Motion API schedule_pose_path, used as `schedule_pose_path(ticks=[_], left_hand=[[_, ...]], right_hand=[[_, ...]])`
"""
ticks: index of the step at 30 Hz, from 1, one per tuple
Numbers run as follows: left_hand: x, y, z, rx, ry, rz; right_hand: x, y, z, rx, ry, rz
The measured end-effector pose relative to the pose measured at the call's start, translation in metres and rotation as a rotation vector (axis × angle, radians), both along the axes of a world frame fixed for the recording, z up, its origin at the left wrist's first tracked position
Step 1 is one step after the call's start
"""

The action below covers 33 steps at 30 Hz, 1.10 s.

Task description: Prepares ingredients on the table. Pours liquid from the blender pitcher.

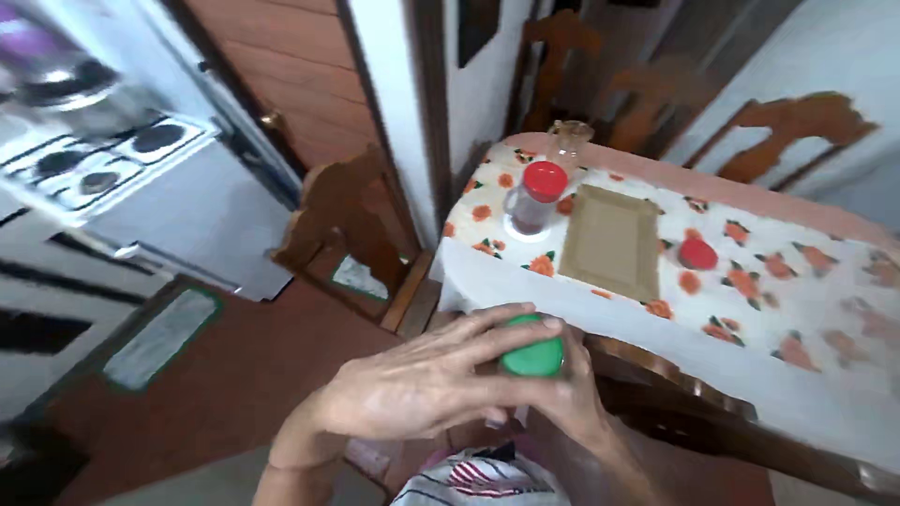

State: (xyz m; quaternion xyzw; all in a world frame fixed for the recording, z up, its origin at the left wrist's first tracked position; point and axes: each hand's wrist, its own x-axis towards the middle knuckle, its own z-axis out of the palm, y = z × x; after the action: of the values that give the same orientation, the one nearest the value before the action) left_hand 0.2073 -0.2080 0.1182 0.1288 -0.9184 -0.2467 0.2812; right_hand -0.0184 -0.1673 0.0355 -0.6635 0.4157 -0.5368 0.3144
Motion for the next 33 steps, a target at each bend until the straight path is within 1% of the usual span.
schedule_pose_path(ticks=[1, 2, 4, 6, 8, 9, 11, 13, 15, 18, 20, 22, 24, 26, 27, 28, 29, 31, 32, 33], left_hand=[[-0.012, -0.012, 0.005, -0.033, -0.027, -0.053], [-0.023, -0.023, 0.01, -0.061, -0.021, -0.065], [-0.044, -0.041, 0.021, -0.121, -0.048, -0.032], [-0.067, -0.053, 0.028, -0.227, -0.077, 0.073], [-0.094, -0.062, 0.028, -0.347, -0.061, 0.254], [-0.105, -0.067, 0.025, -0.362, -0.052, 0.325], [-0.122, -0.08, 0.014, -0.3, -0.012, 0.41], [-0.137, -0.094, -0.006, -0.244, -0.003, 0.488], [-0.154, -0.104, -0.026, -0.258, -0.039, 0.573], [-0.174, -0.114, -0.044, -0.284, -0.102, 0.67], [-0.181, -0.119, -0.053, -0.27, -0.113, 0.692], [-0.186, -0.126, -0.062, -0.206, -0.109, 0.626], [-0.183, -0.137, -0.067, -0.039, -0.14, 0.385], [-0.177, -0.149, -0.069, 0.102, -0.187, 0.135], [-0.174, -0.154, -0.07, 0.131, -0.199, 0.1], [-0.171, -0.158, -0.072, 0.139, -0.201, 0.138], [-0.171, -0.161, -0.075, 0.121, -0.182, 0.241], [-0.176, -0.172, -0.085, 0.043, -0.095, 0.527], [-0.178, -0.183, -0.094, 0.04, -0.056, 0.637], [-0.18, -0.196, -0.107, 0.096, -0.018, 0.698]], right_hand=[[-0.014, -0.002, 0.004, 0.009, 0.032, -0.002], [-0.027, -0.004, 0.007, 0.009, 0.088, -0.02], [-0.047, -0.011, 0.011, -0.004, 0.198, -0.05], [-0.062, -0.017, 0.014, -0.028, 0.27, -0.073], [-0.078, -0.028, 0.018, -0.022, 0.298, -0.106], [-0.085, -0.034, 0.019, -0.01, 0.302, -0.129], [-0.1, -0.045, 0.02, 0.027, 0.353, -0.182], [-0.111, -0.056, 0.017, 0.087, 0.436, -0.246], [-0.121, -0.066, 0.011, 0.173, 0.504, -0.285], [-0.133, -0.075, 0.002, 0.266, 0.582, -0.309], [-0.136, -0.081, -0.007, 0.255, 0.614, -0.334], [-0.137, -0.085, -0.015, 0.293, 0.587, -0.351], [-0.139, -0.09, -0.017, 0.421, 0.496, -0.337], [-0.142, -0.094, -0.022, 0.491, 0.448, -0.299], [-0.144, -0.098, -0.025, 0.505, 0.453, -0.273], [-0.145, -0.103, -0.028, 0.522, 0.461, -0.247], [-0.148, -0.11, -0.031, 0.55, 0.463, -0.224], [-0.157, -0.126, -0.045, 0.642, 0.432, -0.203], [-0.165, -0.133, -0.055, 0.697, 0.401, -0.207], [-0.173, -0.139, -0.065, 0.743, 0.361, -0.225]])
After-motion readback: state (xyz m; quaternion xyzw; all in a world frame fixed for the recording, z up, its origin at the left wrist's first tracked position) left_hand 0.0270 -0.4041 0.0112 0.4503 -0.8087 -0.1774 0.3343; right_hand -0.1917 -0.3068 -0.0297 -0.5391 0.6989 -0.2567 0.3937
